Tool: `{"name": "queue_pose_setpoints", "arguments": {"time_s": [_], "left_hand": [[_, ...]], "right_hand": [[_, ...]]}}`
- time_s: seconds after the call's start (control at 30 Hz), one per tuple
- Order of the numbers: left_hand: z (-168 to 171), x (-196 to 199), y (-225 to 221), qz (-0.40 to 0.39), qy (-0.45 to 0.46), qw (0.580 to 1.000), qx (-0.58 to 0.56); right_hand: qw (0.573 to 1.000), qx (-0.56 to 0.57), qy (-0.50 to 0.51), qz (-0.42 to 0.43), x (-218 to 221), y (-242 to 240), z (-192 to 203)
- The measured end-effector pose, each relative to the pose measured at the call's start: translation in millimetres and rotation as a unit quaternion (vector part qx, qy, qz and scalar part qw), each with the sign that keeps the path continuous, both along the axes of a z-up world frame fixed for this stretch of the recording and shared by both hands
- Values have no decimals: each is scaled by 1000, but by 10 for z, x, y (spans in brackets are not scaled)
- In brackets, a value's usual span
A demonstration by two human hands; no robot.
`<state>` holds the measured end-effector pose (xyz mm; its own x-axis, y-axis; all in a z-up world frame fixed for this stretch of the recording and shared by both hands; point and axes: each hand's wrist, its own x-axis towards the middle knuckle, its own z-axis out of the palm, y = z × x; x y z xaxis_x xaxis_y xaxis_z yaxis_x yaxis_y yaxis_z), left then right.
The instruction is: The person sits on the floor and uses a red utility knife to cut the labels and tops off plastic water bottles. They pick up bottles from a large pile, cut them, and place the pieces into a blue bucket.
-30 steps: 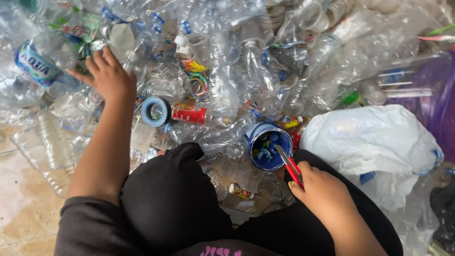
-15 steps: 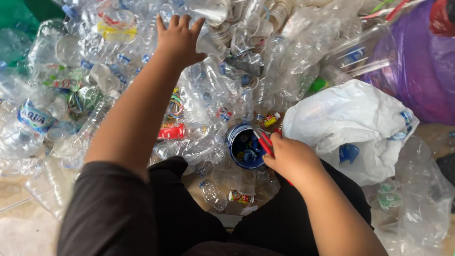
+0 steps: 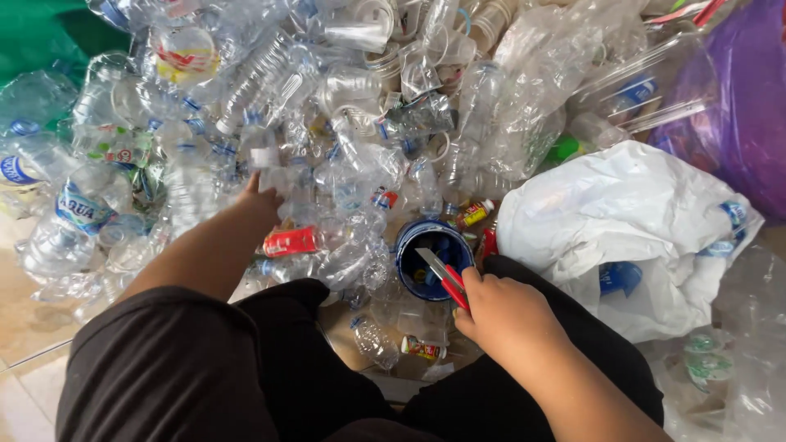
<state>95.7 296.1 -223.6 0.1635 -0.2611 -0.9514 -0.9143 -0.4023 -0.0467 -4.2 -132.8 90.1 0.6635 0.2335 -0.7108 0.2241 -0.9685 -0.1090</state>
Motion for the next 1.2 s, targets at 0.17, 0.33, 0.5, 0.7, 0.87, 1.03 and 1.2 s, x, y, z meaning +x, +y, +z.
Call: {"name": "queue_pose_setpoints", "arguments": {"time_s": [0.17, 0.33, 0.5, 0.7, 0.87, 1.03, 1.2], "left_hand": [[73, -168, -51, 128, 132, 974, 130], [240, 719, -416, 247, -148, 952, -107], [447, 1625, -867, 349, -405, 762, -366], [288, 1641, -1838, 512, -170, 781, -314], [191, 1197, -2115, 537, -9, 714, -449], [668, 1426, -1568, 570, -207, 648, -461], [337, 2018, -313, 551, -509, 492, -441]], "right_hand": [[998, 25, -32, 39, -57, 75, 66], [998, 21, -23, 60, -129, 97, 26], [998, -5, -7, 57, -70, 26, -72], [998, -25, 39, 33, 11, -30, -189], [984, -76, 160, 22, 172, 51, -170], [980, -85, 176, 27, 104, -91, -335], [984, -36, 165, 59, -127, -525, -810]]}}
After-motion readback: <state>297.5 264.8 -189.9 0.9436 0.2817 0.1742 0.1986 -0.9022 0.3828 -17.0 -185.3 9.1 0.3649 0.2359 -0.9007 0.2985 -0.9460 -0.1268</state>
